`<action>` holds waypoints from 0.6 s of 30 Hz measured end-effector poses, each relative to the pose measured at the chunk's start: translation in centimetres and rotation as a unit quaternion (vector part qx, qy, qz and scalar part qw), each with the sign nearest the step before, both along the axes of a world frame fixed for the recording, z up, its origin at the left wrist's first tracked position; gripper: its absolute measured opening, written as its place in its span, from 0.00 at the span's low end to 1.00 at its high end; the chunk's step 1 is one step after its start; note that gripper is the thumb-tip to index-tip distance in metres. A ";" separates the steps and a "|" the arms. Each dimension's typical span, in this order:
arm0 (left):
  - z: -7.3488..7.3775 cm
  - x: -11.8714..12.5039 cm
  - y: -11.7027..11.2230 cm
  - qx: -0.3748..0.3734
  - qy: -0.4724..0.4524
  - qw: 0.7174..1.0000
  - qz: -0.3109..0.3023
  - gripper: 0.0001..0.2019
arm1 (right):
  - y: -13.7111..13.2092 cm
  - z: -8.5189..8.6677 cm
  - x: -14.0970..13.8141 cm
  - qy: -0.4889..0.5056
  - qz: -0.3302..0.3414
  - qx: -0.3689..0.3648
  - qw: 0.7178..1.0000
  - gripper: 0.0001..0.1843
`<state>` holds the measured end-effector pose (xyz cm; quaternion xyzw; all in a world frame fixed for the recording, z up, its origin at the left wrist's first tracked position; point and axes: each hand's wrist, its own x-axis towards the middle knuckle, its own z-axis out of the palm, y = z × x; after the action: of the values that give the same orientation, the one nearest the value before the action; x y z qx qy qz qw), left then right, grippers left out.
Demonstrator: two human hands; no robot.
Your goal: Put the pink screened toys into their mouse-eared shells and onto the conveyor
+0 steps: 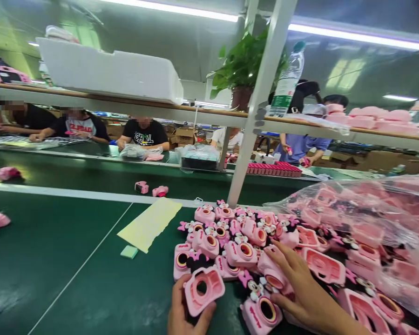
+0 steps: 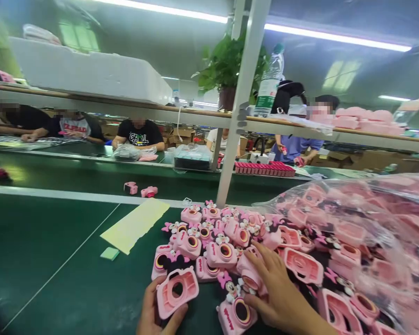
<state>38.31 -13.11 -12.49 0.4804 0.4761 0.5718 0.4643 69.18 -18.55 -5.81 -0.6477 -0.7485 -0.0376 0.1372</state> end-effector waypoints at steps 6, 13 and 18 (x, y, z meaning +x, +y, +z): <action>0.7 -0.7 -0.7 -0.020 -0.014 0.999 -0.038 0.38 | -0.1 -1.6 2.6 -0.033 0.050 0.090 0.994 0.46; 1.1 -0.7 -0.8 0.001 0.011 0.999 -0.030 0.37 | 2.9 6.0 -0.2 0.030 0.014 0.250 0.968 0.21; 0.4 -0.6 -0.9 -0.014 0.069 0.997 -0.001 0.37 | 14.5 11.8 -12.7 0.183 0.063 0.123 0.973 0.22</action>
<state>37.71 -14.05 -12.08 0.5126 0.5148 0.5297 0.4377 56.50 -4.04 5.99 -0.5735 -0.7393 -0.0019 0.3529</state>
